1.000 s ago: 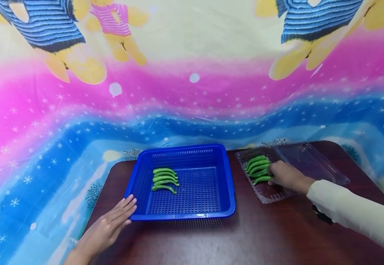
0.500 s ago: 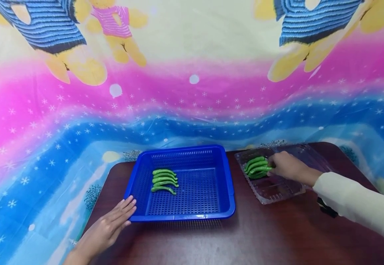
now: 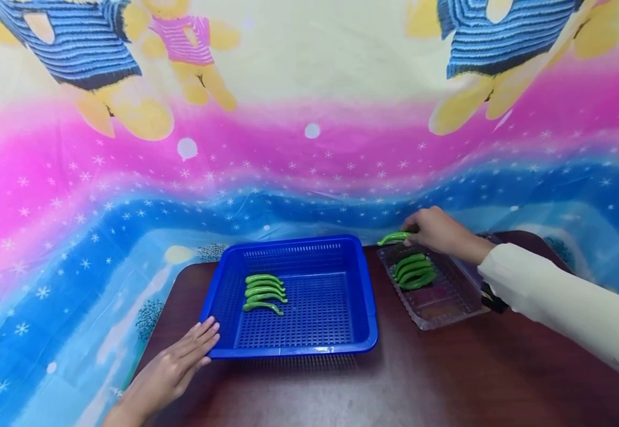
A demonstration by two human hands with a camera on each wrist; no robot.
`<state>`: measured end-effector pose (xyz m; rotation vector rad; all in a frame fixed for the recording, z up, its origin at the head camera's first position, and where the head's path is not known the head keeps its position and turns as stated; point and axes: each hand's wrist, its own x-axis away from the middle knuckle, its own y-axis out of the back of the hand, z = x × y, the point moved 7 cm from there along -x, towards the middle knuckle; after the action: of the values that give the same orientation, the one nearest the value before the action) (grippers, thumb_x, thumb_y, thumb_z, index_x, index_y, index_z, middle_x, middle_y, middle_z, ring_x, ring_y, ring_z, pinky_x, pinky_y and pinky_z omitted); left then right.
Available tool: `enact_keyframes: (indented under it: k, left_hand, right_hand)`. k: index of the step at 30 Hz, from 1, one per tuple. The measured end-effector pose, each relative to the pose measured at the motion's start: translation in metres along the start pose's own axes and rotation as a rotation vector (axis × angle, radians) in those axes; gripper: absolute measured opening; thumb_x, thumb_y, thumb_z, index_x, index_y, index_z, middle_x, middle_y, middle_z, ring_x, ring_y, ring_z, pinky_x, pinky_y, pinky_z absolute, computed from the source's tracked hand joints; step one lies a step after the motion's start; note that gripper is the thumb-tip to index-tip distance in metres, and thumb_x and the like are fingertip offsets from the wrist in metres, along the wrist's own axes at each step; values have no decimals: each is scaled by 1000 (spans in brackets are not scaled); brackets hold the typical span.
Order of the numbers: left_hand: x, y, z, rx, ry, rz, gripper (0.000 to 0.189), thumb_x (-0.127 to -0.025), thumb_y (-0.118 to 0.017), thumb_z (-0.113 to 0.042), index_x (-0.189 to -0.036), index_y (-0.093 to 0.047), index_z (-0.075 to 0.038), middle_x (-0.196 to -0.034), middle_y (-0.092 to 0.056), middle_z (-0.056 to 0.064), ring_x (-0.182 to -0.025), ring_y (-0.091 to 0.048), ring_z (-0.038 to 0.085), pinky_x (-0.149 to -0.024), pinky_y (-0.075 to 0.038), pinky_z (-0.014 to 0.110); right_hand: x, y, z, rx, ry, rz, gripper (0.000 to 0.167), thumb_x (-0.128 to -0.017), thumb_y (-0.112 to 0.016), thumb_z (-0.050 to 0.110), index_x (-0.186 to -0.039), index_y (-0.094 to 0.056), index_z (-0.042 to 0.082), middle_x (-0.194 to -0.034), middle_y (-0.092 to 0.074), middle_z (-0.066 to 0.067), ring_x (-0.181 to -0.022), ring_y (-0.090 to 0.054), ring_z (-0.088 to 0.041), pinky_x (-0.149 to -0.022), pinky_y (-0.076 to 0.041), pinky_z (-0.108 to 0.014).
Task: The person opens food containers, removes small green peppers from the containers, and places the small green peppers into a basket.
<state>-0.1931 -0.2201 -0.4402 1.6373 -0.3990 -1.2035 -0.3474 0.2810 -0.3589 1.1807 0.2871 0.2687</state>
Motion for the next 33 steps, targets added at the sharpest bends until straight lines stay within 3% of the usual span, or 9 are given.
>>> enact_keyframes:
  k: [3,8,14,22,30,33]
  left_hand:
    - [0,0,-1,-2,-4,-5,44,-113,-40,-27,-143,-59,-2,-152,-53,16,-142,-53,30,-130,-25,27]
    - [2,-1,0,-2,14,6,45,-113,-39,-29,-142,-61,-3,-151,-55,17,-139,-56,31,-130,-25,27]
    - [2,-1,1,-9,14,13,45,-113,-39,-29,-142,-60,-3,-151,-55,17,-136,-58,34,-130,-23,27]
    - [2,-1,2,-13,20,22,45,-113,-40,-29,-142,-60,-3,-150,-56,17,-137,-57,33,-130,-23,26]
    - [0,0,2,-6,21,14,45,-113,-40,-29,-141,-61,-3,-149,-56,17,-135,-59,35,-130,-24,26]
    - [-1,1,1,-1,5,-6,44,-112,-41,-28,-142,-61,-2,-150,-56,17,-139,-56,32,-129,-25,26]
  right_hand:
    - [-10,2,16,-23,3,8,21,-91,-77,10,-111,-79,3,-97,-79,-11,-55,-55,-10,-49,-43,-23]
    - [-28,-4,40,-41,27,16,23,-88,-80,11,-111,-80,5,-88,-79,-8,-51,-47,-11,-45,-35,-22]
    - [-46,-15,61,-32,32,15,29,-85,-84,14,-112,-80,9,-84,-80,-5,-48,-40,-9,-46,-34,-22]
    - [-69,-28,80,-99,3,-26,30,-84,-85,14,-113,-80,10,-96,-81,-10,-51,-42,-9,-55,-37,-25]
    - [-93,-49,96,-176,-7,-33,29,-82,-87,15,-111,-81,11,-96,-81,-8,-51,-42,-10,-48,-35,-23]
    - [-100,-58,104,-179,-1,-39,29,-81,-88,17,-110,-82,13,-100,-81,-8,-55,-50,-10,-51,-39,-24]
